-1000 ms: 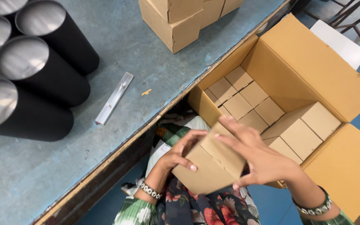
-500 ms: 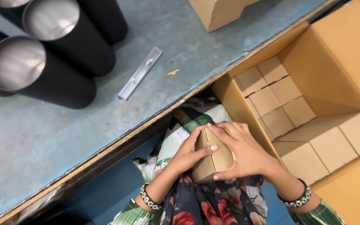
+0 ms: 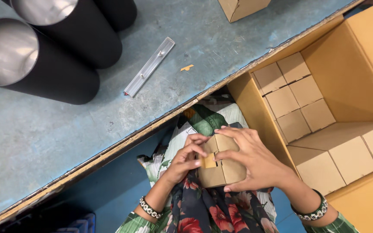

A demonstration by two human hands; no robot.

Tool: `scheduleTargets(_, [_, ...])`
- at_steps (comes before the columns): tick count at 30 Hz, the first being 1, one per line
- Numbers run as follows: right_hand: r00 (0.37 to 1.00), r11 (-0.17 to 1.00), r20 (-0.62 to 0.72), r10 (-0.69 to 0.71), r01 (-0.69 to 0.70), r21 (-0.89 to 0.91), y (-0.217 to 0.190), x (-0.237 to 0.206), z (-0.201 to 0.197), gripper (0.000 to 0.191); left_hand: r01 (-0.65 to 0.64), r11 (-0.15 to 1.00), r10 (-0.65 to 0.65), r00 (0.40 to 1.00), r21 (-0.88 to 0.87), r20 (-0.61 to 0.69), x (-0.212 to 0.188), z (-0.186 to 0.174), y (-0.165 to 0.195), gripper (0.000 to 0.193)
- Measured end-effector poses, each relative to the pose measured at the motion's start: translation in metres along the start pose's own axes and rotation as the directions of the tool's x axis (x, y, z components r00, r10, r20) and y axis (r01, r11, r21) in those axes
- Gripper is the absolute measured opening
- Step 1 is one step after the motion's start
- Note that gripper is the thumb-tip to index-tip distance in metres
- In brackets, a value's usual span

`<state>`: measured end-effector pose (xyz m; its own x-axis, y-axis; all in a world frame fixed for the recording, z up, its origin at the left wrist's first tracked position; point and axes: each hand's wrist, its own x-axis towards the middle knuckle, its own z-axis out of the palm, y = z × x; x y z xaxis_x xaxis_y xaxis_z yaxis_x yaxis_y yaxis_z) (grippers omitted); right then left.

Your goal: The person repeatedly opens small cardboard boxes, removes a plastic-wrapped cylindrical item, places it into a black cylindrical container on the table, then closes the box and sets it aside. The process is repeated multiple times with different boxes.

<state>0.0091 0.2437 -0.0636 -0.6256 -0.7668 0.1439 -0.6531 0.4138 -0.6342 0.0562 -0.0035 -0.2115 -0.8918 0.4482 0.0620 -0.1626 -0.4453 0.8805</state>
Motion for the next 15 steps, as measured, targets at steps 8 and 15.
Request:
scheduleTargets(8, [0.932, 0.815, -0.341, 0.119, 0.104, 0.570, 0.017, -0.004, 0.014, 0.062, 0.031, 0.997, -0.035, 0.998, -0.065, -0.059, 0.001, -0.012, -0.014, 0.044])
scheduleTargets(15, [0.315, 0.403, -0.582, 0.750, 0.481, 0.779, 0.006, -0.002, 0.063, 0.089, 0.134, 0.954, -0.083, 0.978, 0.269, -0.193, 0.017, -0.008, 0.039, 0.028])
